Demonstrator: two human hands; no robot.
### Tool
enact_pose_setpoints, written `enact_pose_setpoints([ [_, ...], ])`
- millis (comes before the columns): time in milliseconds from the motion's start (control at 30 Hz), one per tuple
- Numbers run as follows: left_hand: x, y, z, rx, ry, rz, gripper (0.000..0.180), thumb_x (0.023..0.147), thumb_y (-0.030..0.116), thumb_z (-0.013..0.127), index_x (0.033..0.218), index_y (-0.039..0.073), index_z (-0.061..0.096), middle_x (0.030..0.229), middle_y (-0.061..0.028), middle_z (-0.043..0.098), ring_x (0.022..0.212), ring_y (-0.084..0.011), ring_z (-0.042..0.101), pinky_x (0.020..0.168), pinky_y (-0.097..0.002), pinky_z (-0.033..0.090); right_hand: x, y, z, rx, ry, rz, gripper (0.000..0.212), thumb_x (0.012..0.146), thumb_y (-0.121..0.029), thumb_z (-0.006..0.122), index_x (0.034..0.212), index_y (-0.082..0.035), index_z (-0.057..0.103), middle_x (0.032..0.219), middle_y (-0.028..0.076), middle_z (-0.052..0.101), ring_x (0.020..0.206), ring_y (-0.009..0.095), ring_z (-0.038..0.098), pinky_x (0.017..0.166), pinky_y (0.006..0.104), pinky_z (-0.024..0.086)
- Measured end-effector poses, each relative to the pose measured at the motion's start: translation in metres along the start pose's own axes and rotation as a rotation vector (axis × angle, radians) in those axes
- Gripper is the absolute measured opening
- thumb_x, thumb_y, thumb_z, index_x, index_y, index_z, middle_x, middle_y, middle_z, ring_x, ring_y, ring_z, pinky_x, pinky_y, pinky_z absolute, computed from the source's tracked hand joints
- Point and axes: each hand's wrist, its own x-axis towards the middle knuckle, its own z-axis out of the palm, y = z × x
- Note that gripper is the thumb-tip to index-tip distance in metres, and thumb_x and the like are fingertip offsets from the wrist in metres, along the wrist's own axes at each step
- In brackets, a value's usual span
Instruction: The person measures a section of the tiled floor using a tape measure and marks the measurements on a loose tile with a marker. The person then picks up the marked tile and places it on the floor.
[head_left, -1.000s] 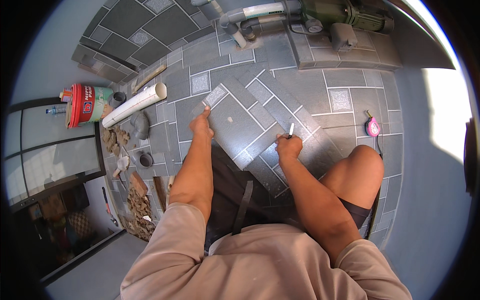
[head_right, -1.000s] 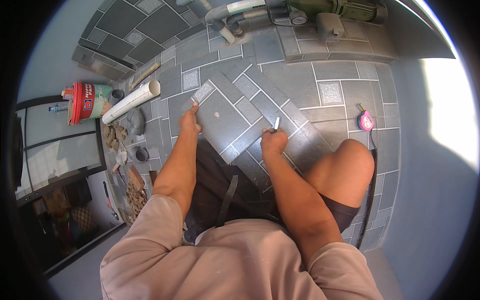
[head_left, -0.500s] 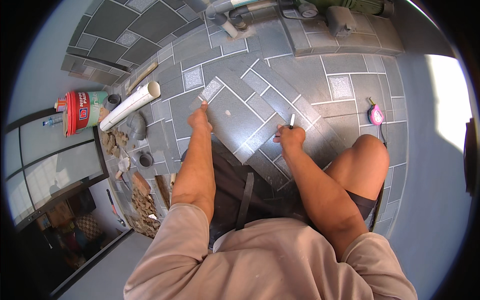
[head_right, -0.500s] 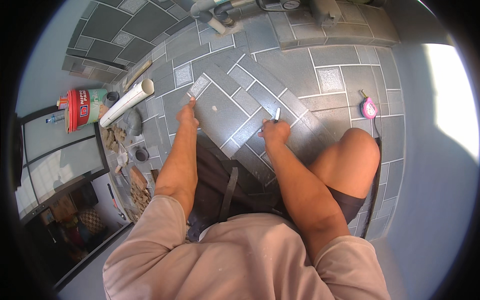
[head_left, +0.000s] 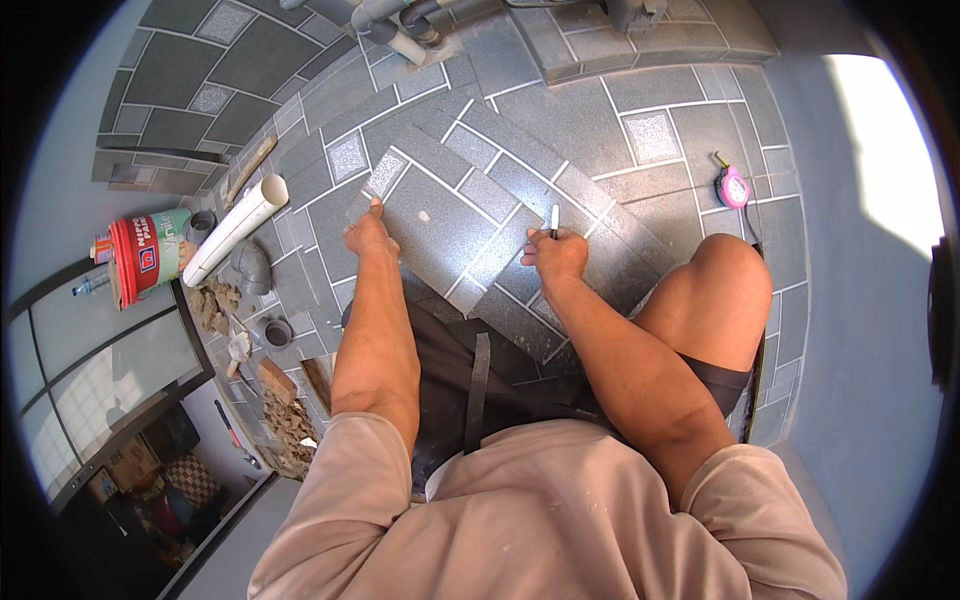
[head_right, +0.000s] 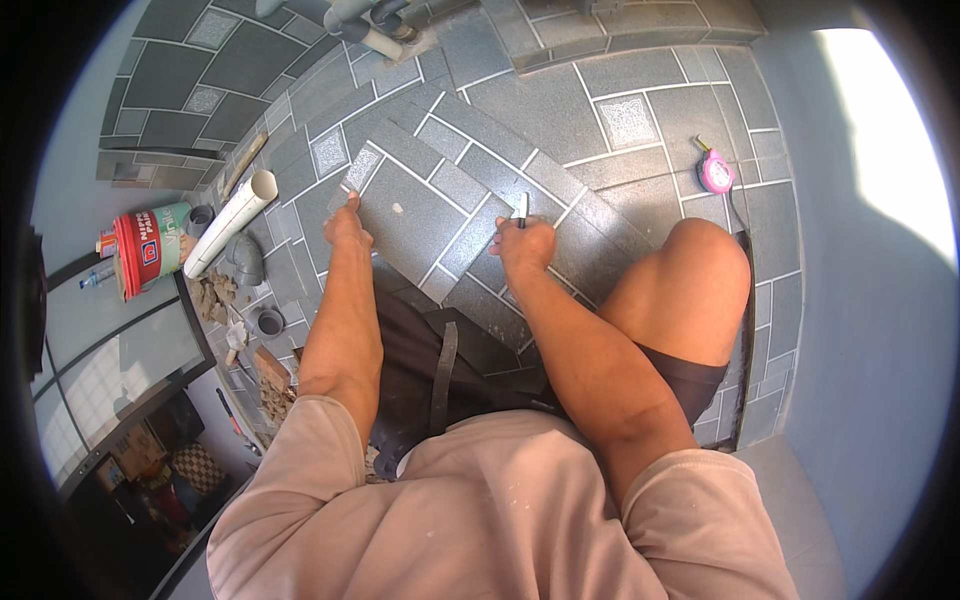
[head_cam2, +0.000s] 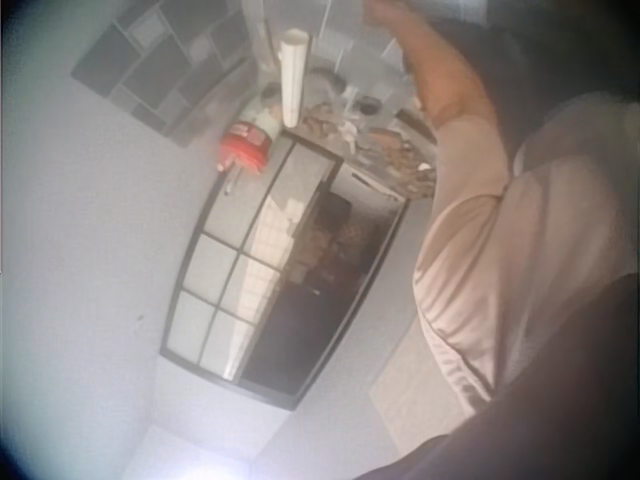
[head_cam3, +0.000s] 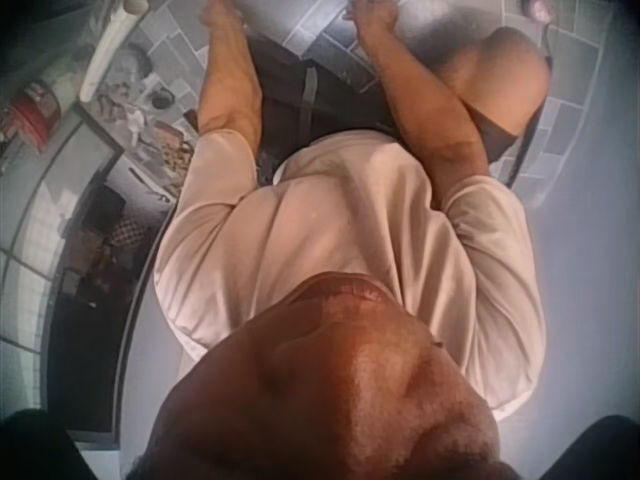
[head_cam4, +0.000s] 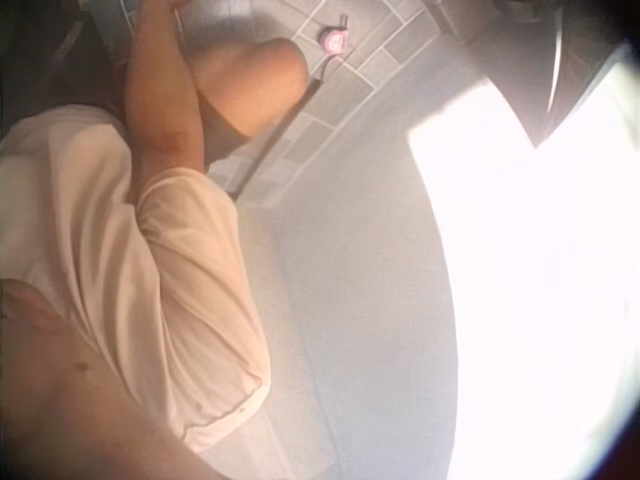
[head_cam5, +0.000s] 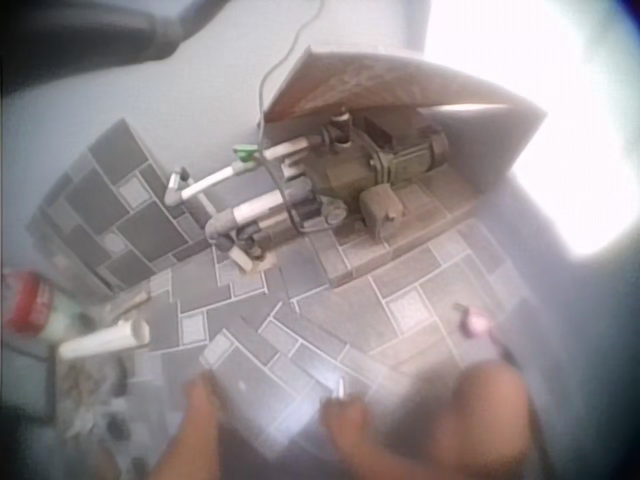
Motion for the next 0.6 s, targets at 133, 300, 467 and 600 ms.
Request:
enact_pose_setpoints([
  [133,-0.002,0.001,0.0,0.002,0.006,-0.031,0.07,0.084,-0.003,0.082,0.141,-0.018,0.043,0.142,-0.0307,0.057,0.128,-0.0394,0.061,0.116,-0.0469,0.043,0.004,0.003,0.002,0.046,0.04,-0.022,0.017,0.091,-0.007,0.078,0.082,0.004,0.069,0.07,0.011,0.071,0.053,0.017,0.068,0.049,0.0298,0.052],
  [300,-0.007,0.006,0.001,0.014,-0.039,-0.049,0.074,0.085,-0.002,0.082,0.143,-0.019,0.039,0.143,-0.0318,0.056,0.13,-0.0404,0.06,0.116,-0.0472,0.043,0.004,0.0,0.001,0.049,0.014,-0.013,0.016,0.092,-0.005,0.076,0.085,0.004,0.066,0.076,0.015,0.07,0.058,0.02,0.066,0.052,0.0315,0.053],
  [467,-0.005,0.001,-0.003,0.039,-0.016,-0.047,0.077,0.085,-0.002,0.082,0.144,-0.02,0.037,0.145,-0.0327,0.054,0.131,-0.0408,0.059,0.118,-0.0477,0.041,0.001,-0.001,0.001,0.059,0.03,-0.035,0.016,0.093,-0.006,0.076,0.087,0.005,0.066,0.076,0.015,0.07,0.058,0.02,0.066,0.053,0.0318,0.053],
  [600,0.0,-0.005,-0.005,0.035,-0.002,-0.026,0.073,0.085,-0.002,0.083,0.143,-0.018,0.041,0.143,-0.0313,0.056,0.13,-0.0395,0.06,0.117,-0.0474,0.041,0.001,-0.001,0.001,0.037,0.028,-0.027,0.016,0.093,-0.007,0.075,0.087,0.005,0.067,0.077,0.015,0.07,0.059,0.02,0.066,0.054,0.0318,0.054],
])
